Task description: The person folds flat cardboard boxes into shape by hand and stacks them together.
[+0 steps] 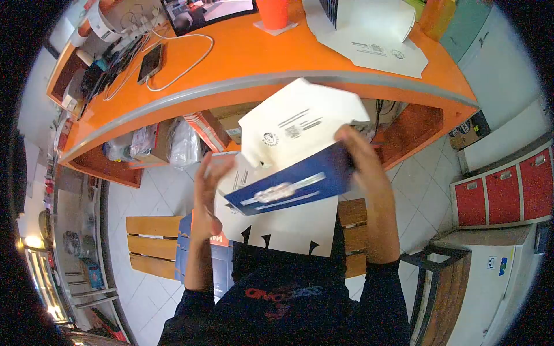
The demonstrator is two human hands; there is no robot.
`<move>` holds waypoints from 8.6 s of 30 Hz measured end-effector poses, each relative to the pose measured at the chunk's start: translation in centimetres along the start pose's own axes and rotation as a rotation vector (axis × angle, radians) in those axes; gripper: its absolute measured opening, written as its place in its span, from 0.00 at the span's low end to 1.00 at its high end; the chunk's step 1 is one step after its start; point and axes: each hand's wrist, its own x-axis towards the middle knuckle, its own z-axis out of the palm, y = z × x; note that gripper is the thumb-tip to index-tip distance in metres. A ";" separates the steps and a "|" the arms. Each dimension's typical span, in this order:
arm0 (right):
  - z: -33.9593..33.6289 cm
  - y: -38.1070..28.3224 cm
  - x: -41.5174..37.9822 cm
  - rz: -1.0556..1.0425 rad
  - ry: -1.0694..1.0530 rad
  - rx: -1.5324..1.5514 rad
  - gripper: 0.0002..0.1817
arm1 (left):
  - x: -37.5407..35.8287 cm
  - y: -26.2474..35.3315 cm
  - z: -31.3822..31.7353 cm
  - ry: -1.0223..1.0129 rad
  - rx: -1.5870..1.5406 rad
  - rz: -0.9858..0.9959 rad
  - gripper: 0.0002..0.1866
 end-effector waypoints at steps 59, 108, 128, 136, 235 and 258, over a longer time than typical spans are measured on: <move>8.9 -2.9 -3.1 -1.194 -0.307 -0.743 0.20 | 4.9 5.4 6.0 0.408 -0.542 -0.031 0.10; -16.9 -19.3 16.0 -0.220 0.266 -0.731 0.34 | 37.9 -0.5 11.5 -0.044 0.839 0.286 0.41; -18.6 -20.9 16.8 -0.108 0.123 -0.743 0.32 | 39.7 1.9 10.5 -0.464 0.435 0.263 0.43; -17.8 -21.5 17.1 -0.041 0.084 -0.839 0.26 | 40.0 1.7 10.4 -0.433 0.475 0.271 0.38; 9.4 -2.9 -1.6 -0.887 -0.796 -0.767 0.38 | -1.1 4.4 2.6 0.503 -0.748 -0.473 0.07; 11.9 1.9 -2.1 -0.466 -0.171 -0.493 0.18 | -2.2 2.8 1.2 -0.026 0.341 -0.590 0.17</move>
